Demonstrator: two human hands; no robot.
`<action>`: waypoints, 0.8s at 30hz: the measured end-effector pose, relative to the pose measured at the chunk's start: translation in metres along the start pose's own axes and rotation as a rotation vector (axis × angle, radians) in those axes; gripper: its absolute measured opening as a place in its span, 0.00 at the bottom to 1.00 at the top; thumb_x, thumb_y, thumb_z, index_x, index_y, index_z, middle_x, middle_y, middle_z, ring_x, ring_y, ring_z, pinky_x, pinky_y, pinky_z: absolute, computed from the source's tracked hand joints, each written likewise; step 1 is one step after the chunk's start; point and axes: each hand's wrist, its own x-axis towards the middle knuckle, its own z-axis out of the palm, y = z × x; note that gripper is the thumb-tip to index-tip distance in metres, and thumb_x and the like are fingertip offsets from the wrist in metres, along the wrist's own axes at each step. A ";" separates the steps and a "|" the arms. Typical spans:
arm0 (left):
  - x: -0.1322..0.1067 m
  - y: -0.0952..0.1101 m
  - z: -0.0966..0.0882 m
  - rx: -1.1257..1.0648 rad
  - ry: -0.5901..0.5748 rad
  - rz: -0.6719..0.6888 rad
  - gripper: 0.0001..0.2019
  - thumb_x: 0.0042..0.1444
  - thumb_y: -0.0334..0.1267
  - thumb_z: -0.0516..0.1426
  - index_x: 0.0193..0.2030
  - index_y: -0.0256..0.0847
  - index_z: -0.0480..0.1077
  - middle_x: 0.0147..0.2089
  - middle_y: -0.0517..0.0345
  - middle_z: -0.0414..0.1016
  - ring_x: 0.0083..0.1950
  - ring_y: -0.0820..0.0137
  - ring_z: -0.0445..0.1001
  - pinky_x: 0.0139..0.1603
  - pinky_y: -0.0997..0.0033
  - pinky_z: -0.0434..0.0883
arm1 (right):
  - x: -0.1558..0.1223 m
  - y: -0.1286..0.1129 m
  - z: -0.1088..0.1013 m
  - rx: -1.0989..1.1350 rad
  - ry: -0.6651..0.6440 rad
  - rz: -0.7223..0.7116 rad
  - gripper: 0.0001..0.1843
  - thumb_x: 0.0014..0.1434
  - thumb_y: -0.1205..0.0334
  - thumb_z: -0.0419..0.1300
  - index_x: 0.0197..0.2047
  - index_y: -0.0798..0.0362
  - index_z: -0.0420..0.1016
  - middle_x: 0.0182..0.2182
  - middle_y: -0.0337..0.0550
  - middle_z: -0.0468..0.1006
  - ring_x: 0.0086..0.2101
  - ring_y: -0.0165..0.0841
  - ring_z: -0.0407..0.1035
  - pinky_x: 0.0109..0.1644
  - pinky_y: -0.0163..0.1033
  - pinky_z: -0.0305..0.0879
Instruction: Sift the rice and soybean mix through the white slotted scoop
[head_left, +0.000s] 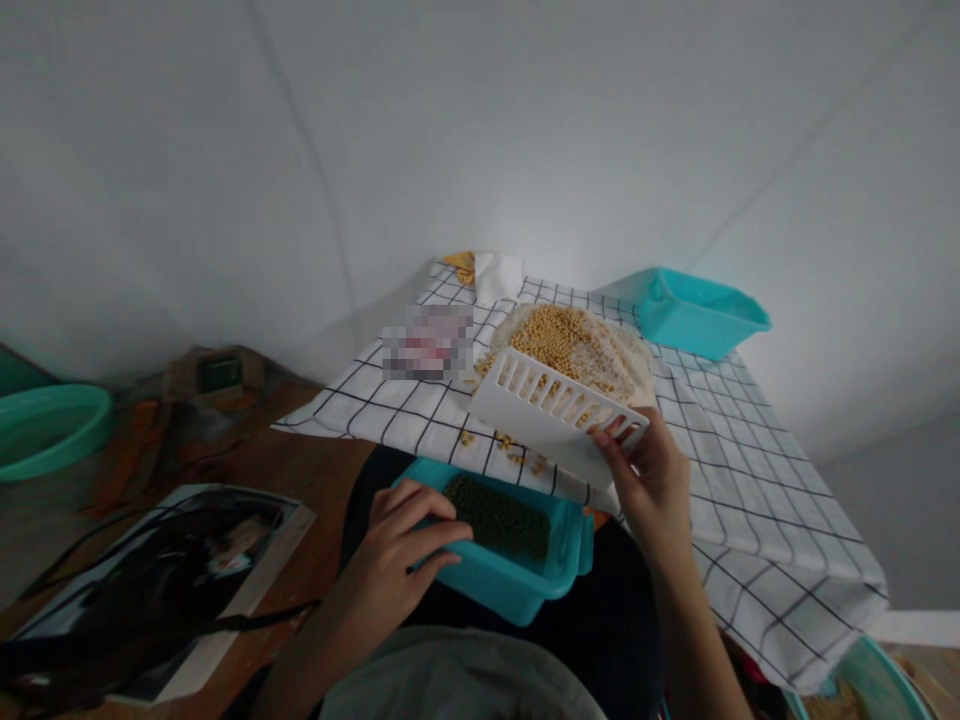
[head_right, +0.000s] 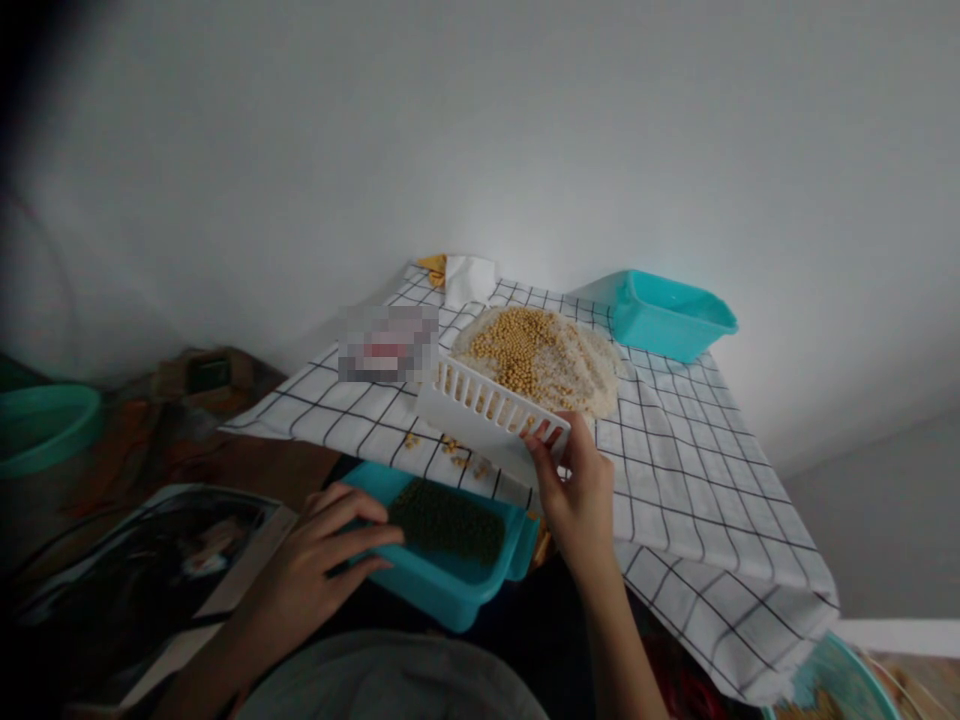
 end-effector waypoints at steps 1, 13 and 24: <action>0.000 0.000 0.000 -0.001 -0.004 -0.004 0.11 0.62 0.26 0.57 0.41 0.46 0.78 0.38 0.60 0.74 0.44 0.67 0.68 0.48 0.65 0.61 | 0.001 0.000 0.001 0.005 0.005 0.002 0.06 0.61 0.58 0.61 0.37 0.49 0.67 0.26 0.33 0.69 0.24 0.27 0.63 0.27 0.32 0.59; 0.000 0.001 -0.001 -0.013 -0.001 0.013 0.08 0.64 0.28 0.58 0.41 0.44 0.77 0.39 0.60 0.73 0.45 0.67 0.67 0.48 0.67 0.60 | -0.003 -0.001 0.000 -0.018 -0.028 -0.014 0.06 0.62 0.58 0.61 0.38 0.48 0.67 0.25 0.32 0.70 0.23 0.26 0.64 0.25 0.30 0.59; 0.005 0.000 -0.008 0.020 0.026 0.039 0.07 0.63 0.28 0.59 0.39 0.44 0.78 0.37 0.61 0.74 0.42 0.68 0.68 0.47 0.67 0.60 | -0.002 -0.002 0.001 -0.059 -0.033 -0.077 0.06 0.62 0.60 0.61 0.37 0.48 0.66 0.22 0.29 0.68 0.21 0.24 0.62 0.23 0.28 0.56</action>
